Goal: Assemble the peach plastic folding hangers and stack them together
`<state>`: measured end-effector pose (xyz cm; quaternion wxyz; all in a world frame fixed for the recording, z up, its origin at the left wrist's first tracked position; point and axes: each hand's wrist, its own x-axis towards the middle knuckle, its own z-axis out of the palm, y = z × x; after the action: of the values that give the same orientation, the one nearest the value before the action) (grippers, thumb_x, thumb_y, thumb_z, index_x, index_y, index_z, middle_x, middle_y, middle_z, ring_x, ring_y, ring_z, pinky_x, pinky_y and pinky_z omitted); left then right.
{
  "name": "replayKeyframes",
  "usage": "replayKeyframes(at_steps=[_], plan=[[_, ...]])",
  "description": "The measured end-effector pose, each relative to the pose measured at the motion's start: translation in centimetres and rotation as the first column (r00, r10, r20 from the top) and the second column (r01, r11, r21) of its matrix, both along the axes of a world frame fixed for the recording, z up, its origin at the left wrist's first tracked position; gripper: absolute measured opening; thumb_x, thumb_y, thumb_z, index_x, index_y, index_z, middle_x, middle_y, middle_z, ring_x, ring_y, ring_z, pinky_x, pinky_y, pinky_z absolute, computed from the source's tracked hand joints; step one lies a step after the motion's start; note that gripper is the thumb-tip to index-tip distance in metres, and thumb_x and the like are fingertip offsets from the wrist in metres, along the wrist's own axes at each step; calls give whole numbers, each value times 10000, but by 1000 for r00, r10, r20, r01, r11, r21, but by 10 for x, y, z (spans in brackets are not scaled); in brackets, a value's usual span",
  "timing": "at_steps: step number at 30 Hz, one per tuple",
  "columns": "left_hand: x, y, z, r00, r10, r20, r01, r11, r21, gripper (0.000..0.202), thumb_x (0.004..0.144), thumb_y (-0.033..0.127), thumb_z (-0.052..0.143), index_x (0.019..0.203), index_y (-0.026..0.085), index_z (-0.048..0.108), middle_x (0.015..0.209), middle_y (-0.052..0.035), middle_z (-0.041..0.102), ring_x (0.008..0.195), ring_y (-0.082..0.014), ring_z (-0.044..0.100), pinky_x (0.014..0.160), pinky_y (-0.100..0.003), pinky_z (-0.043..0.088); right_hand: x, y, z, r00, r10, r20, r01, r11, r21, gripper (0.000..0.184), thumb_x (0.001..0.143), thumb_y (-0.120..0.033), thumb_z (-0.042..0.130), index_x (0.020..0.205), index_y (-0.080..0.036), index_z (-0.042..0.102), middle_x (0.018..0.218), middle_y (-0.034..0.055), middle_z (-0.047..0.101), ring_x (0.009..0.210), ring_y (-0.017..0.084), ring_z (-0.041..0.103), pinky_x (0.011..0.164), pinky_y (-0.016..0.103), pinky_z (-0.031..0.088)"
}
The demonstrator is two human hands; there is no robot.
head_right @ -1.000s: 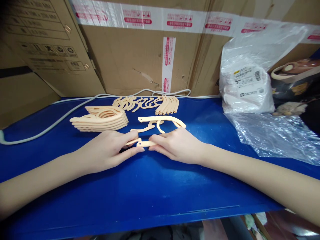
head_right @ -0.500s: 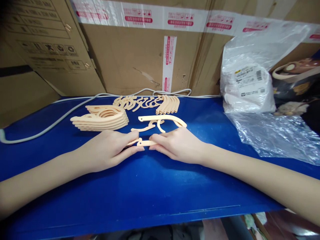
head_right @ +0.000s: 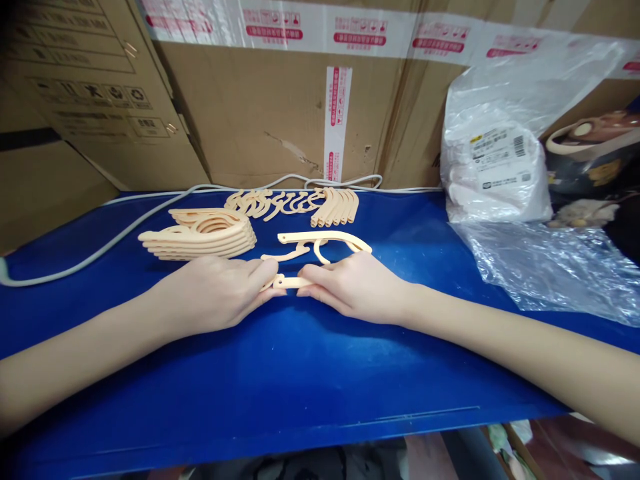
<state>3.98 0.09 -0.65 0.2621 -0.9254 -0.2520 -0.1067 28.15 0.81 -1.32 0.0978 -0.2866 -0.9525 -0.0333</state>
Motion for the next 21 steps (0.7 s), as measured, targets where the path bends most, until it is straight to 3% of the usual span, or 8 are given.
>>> replayKeyframes(at_steps=[9,14,21], plan=[[1,-1,2,998,-39,-53,50,974,222,376,1023,261,256,749,175,499,556,-9,526,419,-179,533,399,-299,260,0,2,4,1000,-1,4,2,994,-112,454,1037,-419,242,1026,-161,615,720,43,679,570,138,592,544,256,308],[1,-2,6,997,-46,-66,62,961,269,345,1010,275,295,736,183,483,578,-9,520,441,-177,515,429,-307,266,1,3,4,1000,4,-16,-6,991,-133,462,1035,-425,245,1024,-159,623,719,45,680,571,139,590,559,257,330],[-1,-4,5,997,-50,-55,64,955,290,318,1010,271,312,756,182,481,602,-1,512,480,-173,504,456,-308,242,1,2,2,998,-4,-66,-8,982,-190,435,1031,-419,285,1210,-196,613,850,62,727,685,162,645,640,271,394]])
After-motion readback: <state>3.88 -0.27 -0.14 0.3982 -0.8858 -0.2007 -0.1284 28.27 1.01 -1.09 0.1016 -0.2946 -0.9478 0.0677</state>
